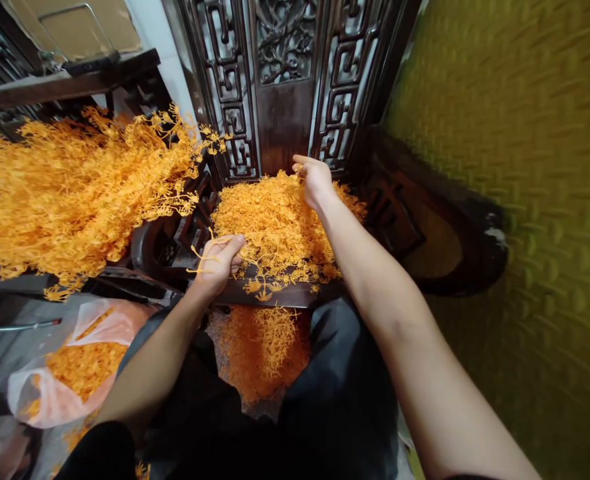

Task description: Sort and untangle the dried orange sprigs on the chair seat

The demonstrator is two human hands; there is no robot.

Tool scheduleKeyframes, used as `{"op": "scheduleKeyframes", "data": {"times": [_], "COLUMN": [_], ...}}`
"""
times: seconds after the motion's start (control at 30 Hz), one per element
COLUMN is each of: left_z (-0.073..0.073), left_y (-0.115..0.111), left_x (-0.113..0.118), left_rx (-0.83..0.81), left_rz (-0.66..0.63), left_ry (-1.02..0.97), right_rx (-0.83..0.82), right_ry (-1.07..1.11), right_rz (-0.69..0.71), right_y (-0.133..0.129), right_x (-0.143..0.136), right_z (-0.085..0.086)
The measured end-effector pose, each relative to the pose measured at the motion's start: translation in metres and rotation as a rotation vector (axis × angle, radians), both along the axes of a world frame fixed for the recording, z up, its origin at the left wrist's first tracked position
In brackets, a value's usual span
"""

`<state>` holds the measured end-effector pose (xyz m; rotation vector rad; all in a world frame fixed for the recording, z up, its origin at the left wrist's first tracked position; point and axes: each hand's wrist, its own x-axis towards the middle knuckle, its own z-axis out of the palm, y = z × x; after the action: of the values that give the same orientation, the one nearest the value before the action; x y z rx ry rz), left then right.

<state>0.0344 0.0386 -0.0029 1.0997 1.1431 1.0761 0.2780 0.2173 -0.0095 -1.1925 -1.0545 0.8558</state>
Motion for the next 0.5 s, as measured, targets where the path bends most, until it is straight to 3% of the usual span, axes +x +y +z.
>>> {"op": "scheduleKeyframes", "data": {"times": [0.27,0.4,0.5], "left_z": [0.018,0.022,0.022], "left_y": [-0.003,-0.007,-0.007], "left_x": [-0.008,-0.014,-0.018], "left_rx": [-0.01,0.011,0.029], "left_rz": [-0.03,-0.036,-0.035], "left_ry": [-0.229,-0.228,-0.235], "right_rx": [0.158,0.053,0.033], "right_ry": [-0.311,-0.411,-0.494], "right_rz": [-0.136,-0.098,-0.109], "right_y": [-0.007,-0.009,-0.029], "right_x": [0.002,0.009,0.001], "right_z": [-0.004,0.007,0.02]}}
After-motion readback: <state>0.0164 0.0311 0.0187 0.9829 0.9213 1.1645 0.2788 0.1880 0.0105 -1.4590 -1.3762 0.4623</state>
